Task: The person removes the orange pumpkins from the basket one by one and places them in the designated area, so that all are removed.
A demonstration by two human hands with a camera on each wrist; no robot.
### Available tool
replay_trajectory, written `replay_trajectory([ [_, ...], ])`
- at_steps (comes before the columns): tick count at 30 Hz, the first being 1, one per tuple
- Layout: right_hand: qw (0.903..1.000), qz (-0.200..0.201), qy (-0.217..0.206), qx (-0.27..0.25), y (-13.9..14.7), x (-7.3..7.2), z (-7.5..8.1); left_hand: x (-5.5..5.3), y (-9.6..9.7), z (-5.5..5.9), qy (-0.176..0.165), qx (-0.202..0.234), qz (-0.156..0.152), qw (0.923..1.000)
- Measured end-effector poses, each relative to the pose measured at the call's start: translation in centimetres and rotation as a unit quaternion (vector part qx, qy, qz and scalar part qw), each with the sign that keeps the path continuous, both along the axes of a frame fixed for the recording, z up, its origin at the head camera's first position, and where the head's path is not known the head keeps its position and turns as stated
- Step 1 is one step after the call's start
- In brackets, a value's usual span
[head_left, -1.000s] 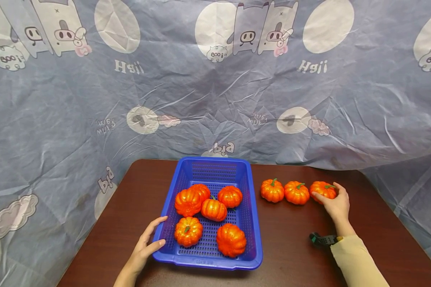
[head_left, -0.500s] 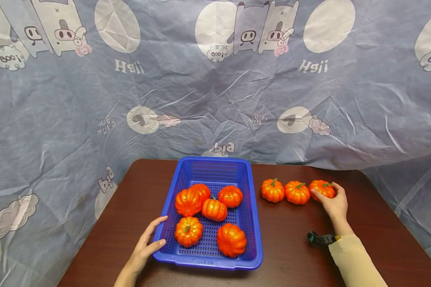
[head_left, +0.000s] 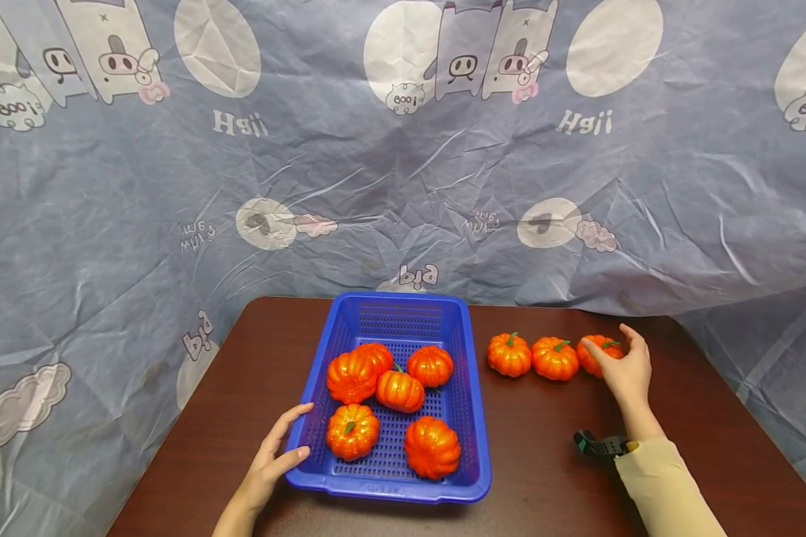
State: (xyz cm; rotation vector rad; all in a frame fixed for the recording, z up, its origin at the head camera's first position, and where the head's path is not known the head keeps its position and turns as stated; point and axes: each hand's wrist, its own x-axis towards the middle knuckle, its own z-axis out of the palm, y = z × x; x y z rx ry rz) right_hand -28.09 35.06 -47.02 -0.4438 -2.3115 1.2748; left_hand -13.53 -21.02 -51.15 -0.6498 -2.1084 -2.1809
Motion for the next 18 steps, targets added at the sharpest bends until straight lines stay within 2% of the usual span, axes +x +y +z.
replay_trajectory([
  [12,0.999,0.037,0.023,0.003,-3.0,0.5,3.6,0.0,0.1,0.1,-0.008,0.0,0.006,1.0],
  [18,0.9958,0.082,0.038,-0.016,-4.8,1.1,5.6,0.0,0.1,0.1,-0.004,-0.004,0.01,0.9999],
])
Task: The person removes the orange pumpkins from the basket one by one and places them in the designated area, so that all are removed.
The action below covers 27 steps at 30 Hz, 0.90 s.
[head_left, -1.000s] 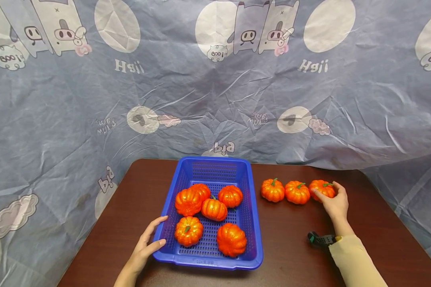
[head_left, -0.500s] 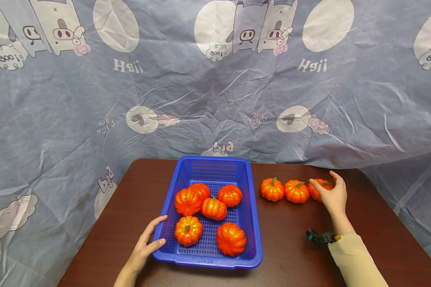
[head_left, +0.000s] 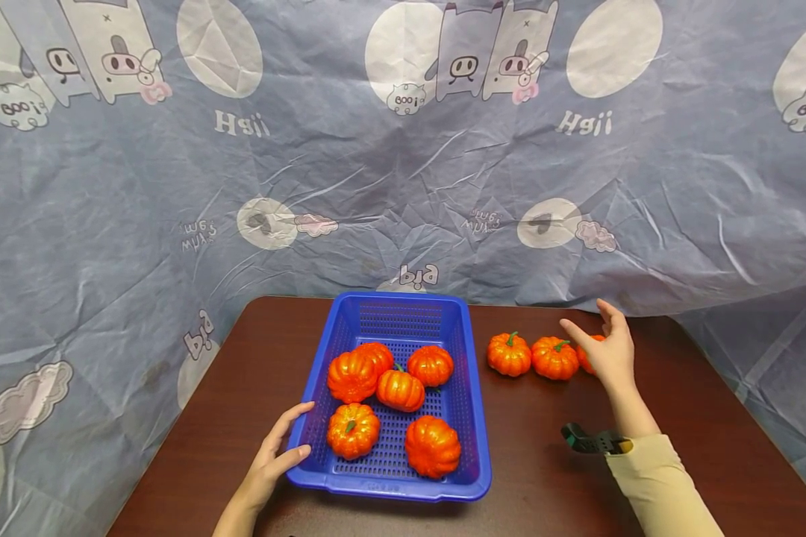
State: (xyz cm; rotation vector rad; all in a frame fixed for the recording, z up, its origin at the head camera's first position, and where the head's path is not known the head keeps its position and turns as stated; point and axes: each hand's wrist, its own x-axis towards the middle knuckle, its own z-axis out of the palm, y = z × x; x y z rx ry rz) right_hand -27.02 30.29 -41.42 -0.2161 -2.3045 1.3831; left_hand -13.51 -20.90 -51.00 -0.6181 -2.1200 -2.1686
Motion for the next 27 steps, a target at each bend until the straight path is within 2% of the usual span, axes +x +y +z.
replay_trajectory([
  [7,0.9975,0.065,0.02,-0.022,-2.6,1.2,2.0,-0.1,0.0,0.0,0.004,-0.004,0.005,1.0],
  [13,0.9916,0.126,0.017,-0.025,-4.8,2.4,3.2,-0.1,0.0,-0.1,0.0,-0.001,0.003,1.0],
  [21,0.976,0.214,0.036,-0.02,-7.6,4.6,3.8,-0.1,-0.1,-0.2,0.003,0.003,-0.006,1.0],
  [27,0.9636,0.263,0.046,-0.016,-9.7,6.0,3.6,-0.1,-0.1,-0.1,0.001,0.002,-0.004,1.0],
])
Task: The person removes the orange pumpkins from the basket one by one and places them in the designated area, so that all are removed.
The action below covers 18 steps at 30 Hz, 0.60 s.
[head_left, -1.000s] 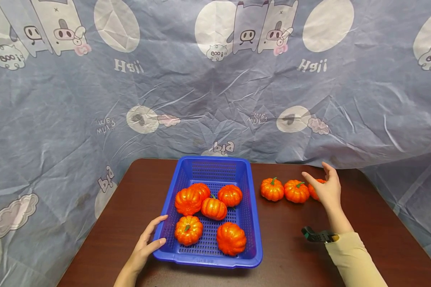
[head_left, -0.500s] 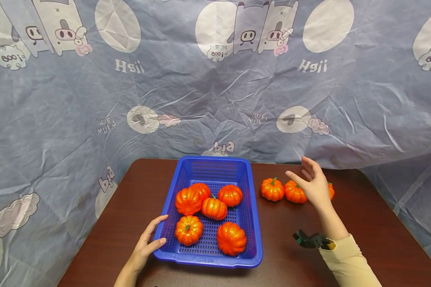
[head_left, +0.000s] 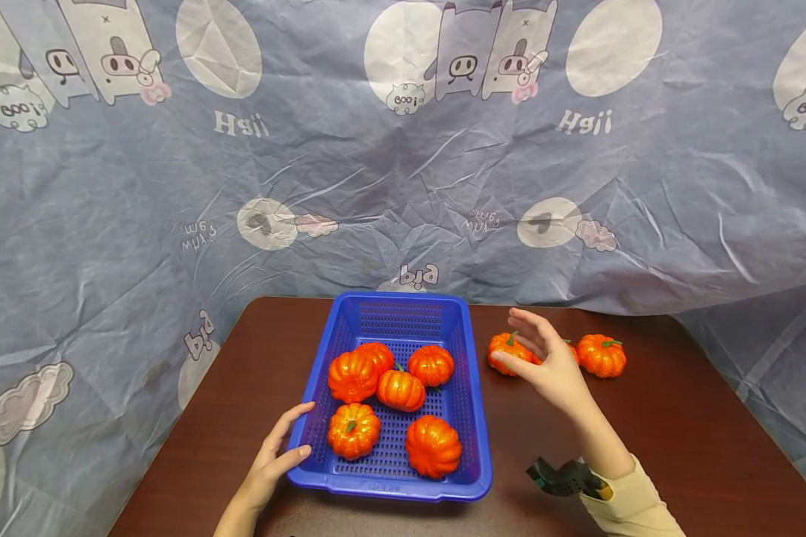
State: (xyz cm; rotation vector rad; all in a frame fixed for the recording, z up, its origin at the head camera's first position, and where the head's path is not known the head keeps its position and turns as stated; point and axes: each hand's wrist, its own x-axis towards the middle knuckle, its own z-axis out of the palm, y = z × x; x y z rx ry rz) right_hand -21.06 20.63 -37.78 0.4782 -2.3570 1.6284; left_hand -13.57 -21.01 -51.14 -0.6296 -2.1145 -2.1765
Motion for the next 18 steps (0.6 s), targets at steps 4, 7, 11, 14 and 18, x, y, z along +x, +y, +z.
replay_trajectory([
  [4,0.9996,0.026,-0.008,0.011,-1.3,0.9,-0.5,0.0,0.0,0.0,0.002,0.002,-0.003,1.0],
  [7,0.9985,0.051,-0.01,0.019,-2.2,1.4,-1.0,0.0,0.0,0.1,0.0,0.002,-0.003,1.0],
  [11,0.9949,0.092,0.0,0.042,-3.4,2.0,-1.8,0.1,0.1,0.1,-0.002,0.003,-0.001,1.0],
  [14,0.9909,0.12,0.012,0.061,-4.2,2.3,-2.3,0.1,0.1,0.2,-0.004,0.004,-0.002,1.0],
  [18,0.9858,0.15,0.015,0.075,-5.3,2.7,-3.1,0.2,0.1,0.3,-0.006,0.005,-0.001,1.0],
])
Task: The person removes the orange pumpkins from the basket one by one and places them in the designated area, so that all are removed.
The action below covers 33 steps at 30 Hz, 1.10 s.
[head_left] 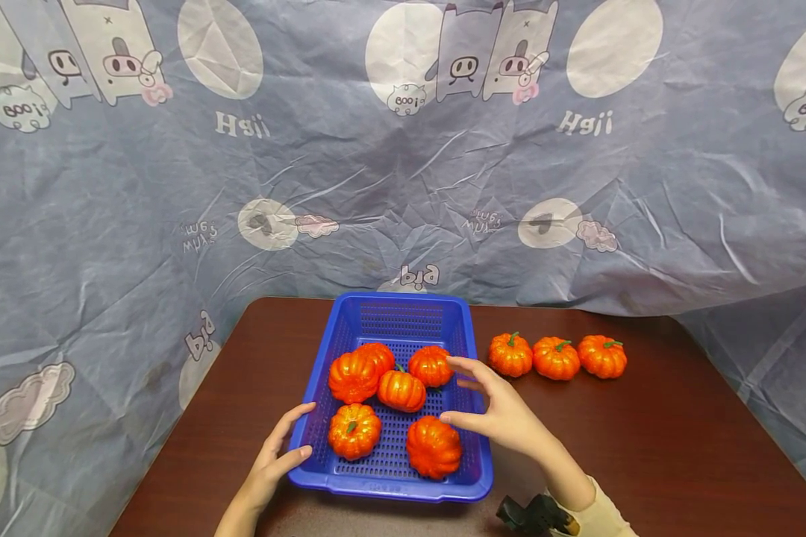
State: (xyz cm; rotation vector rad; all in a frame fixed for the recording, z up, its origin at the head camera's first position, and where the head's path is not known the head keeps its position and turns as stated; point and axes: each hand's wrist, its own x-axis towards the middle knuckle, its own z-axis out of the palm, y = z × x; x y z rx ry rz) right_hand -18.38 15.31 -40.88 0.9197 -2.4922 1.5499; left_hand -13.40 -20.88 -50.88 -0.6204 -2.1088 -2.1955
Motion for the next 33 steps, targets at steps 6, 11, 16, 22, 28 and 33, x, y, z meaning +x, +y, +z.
replay_trajectory([
  [6,0.9989,0.036,-0.008,0.03,-1.4,0.3,-1.1,0.0,0.0,0.0,-0.002,-0.004,0.007,1.0],
  [11,0.9952,0.049,-0.01,0.083,-2.0,0.4,-1.5,0.0,0.0,-0.1,0.002,-0.007,0.008,0.9999],
  [16,0.9885,0.037,-0.018,0.146,-2.4,0.4,-1.3,-0.1,0.0,-0.1,0.004,-0.009,0.009,0.9999],
  [22,0.9797,0.039,-0.015,0.196,-2.7,0.2,-1.1,-0.1,0.0,0.1,0.002,-0.009,0.012,0.9999],
  [28,0.9732,0.059,-0.012,0.222,-2.7,-0.1,-1.3,-0.1,0.0,0.1,0.004,-0.01,0.012,0.9999],
  [33,0.9692,0.069,-0.006,0.236,-2.7,-0.1,-1.3,-0.1,0.0,0.1,0.003,-0.01,0.014,0.9998],
])
